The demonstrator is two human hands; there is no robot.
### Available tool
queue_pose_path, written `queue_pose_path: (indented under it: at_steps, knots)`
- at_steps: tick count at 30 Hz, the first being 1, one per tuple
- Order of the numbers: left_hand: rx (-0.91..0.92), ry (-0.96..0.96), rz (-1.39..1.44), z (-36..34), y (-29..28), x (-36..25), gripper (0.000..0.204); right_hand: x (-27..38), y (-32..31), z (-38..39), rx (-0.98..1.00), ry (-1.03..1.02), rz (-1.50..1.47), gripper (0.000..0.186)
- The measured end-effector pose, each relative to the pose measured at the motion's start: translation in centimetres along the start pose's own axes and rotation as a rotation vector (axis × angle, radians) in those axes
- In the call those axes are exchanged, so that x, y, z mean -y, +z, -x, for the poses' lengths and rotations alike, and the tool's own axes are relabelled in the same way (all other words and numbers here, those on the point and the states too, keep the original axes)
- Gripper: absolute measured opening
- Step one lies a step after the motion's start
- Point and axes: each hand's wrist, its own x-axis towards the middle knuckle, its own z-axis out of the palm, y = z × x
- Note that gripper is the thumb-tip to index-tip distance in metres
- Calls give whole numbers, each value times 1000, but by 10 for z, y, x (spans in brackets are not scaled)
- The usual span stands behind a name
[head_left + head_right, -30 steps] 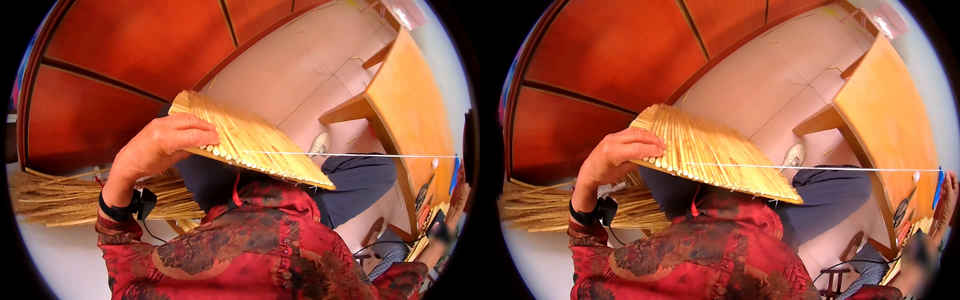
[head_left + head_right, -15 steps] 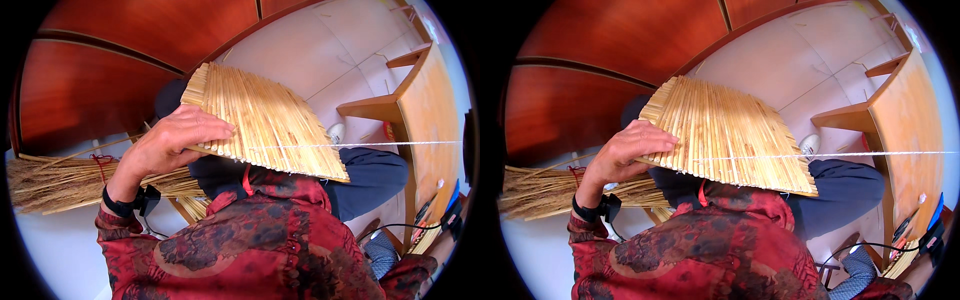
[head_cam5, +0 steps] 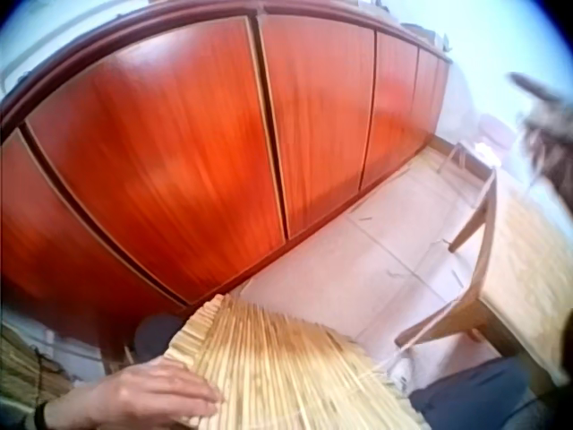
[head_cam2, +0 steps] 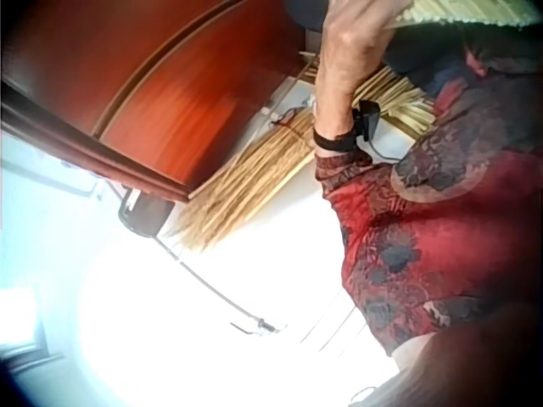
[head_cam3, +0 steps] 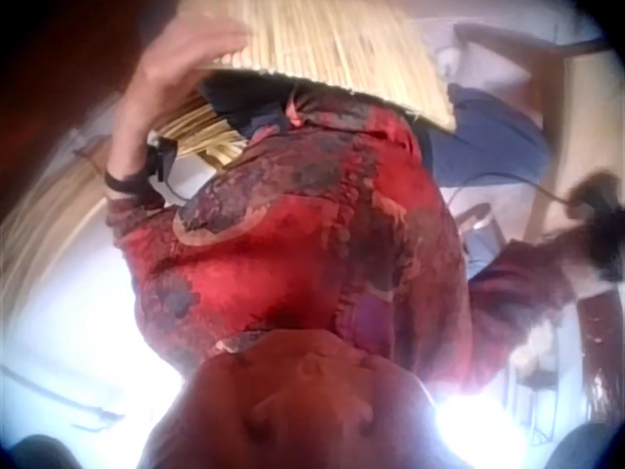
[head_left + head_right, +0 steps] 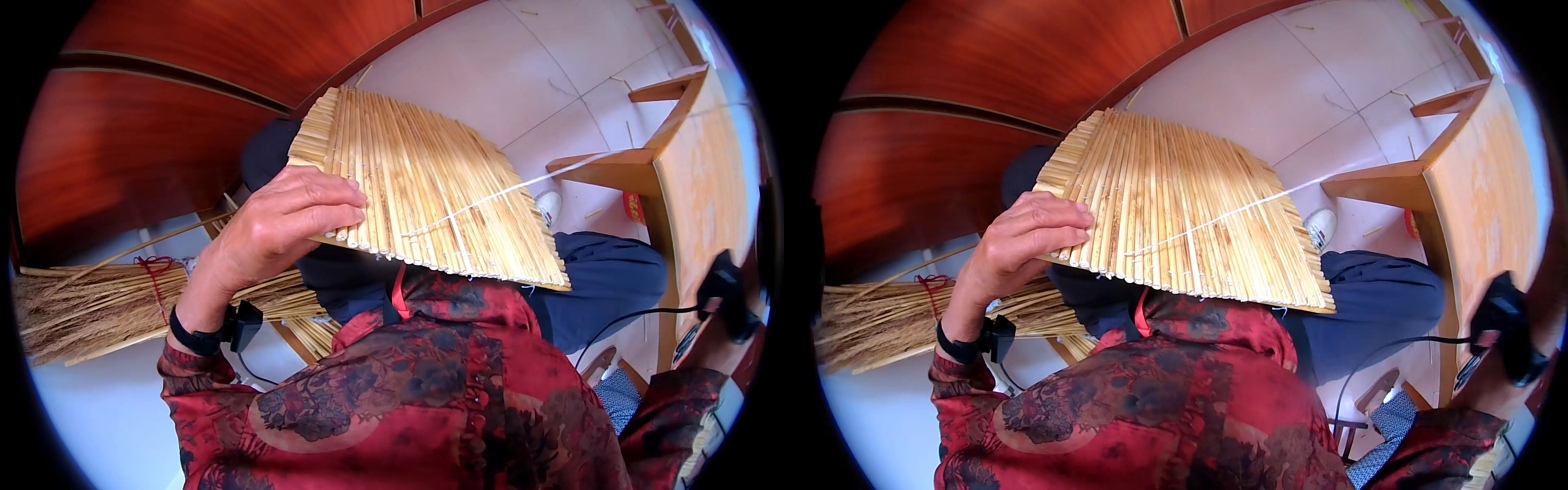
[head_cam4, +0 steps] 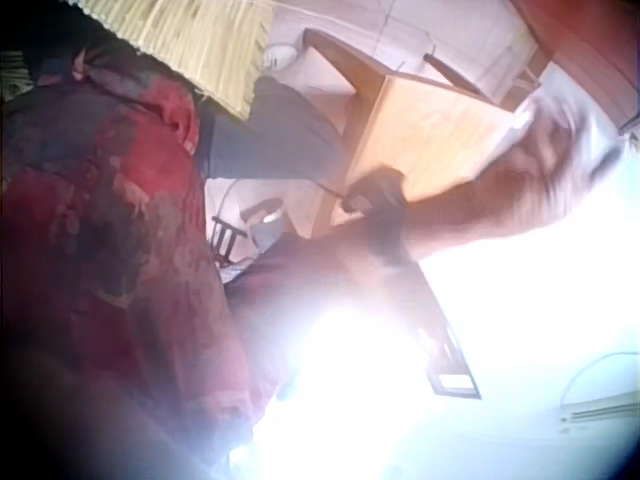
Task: The person weaves a straw mat by hand, passing a thread through bundles of straw and securing them together.
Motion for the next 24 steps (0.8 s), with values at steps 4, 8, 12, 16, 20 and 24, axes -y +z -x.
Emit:
queue_pose_path:
  at_steps: [4,8,12,16,20,24]
  knots:
    - [-9,-18,-75,10,1,-1,31,-45,96,16,576,226,169,39]
    - [-5,-25,-250,6,0,-9,28,-93,131,56,888,-37,148,11]
    - [-26,-50,-342,9,3,-9,28,-119,145,68,847,-137,149,10]
    - [-2,-80,-317,9,3,-10,37,-130,157,72,896,-157,168,10]
    - [113,-144,-235,0,-2,-13,49,-144,164,77,846,-127,86,10]
    - [230,-238,-198,-6,-8,-13,55,-147,166,77,839,-110,66,11]
